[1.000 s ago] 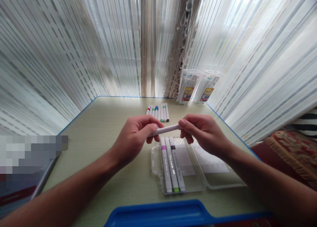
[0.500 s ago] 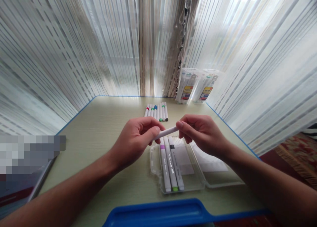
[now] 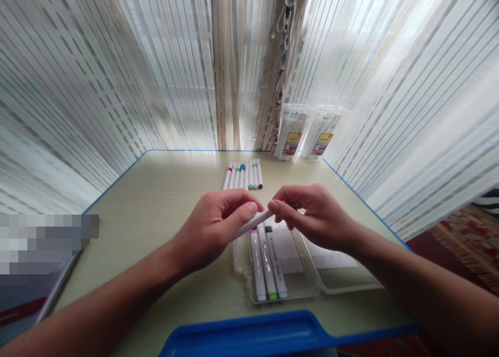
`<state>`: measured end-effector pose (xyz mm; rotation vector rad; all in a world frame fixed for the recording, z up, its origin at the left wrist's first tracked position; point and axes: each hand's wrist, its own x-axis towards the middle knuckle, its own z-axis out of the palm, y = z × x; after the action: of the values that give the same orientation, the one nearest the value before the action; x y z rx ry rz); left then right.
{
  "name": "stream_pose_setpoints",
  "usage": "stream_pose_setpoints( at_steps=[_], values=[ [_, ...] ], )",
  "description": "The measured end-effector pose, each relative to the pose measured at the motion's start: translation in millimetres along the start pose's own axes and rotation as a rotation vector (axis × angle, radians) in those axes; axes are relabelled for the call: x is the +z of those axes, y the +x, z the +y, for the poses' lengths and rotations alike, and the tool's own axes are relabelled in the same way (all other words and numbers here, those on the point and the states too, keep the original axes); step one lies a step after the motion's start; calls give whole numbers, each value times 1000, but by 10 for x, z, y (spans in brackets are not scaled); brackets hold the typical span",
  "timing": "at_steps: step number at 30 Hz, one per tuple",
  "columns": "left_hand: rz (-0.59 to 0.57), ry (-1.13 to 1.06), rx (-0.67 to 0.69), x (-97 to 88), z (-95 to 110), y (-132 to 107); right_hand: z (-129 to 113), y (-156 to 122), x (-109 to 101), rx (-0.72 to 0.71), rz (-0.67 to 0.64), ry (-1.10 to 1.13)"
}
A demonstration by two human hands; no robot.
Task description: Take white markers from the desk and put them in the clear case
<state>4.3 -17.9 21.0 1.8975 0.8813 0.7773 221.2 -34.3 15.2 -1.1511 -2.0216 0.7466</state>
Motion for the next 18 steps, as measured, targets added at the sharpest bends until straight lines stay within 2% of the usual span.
stream_pose_setpoints(
  at_steps=[3, 6, 18],
  values=[
    [-12, 19, 25, 13, -19, -3, 10, 0, 3, -80, -30, -146],
    [-33, 21, 22, 28, -36, -4, 19, -1, 10, -136, -40, -174],
    [8, 73, 29, 9, -65, -5, 10, 4, 11, -89, -33, -113]
  ],
)
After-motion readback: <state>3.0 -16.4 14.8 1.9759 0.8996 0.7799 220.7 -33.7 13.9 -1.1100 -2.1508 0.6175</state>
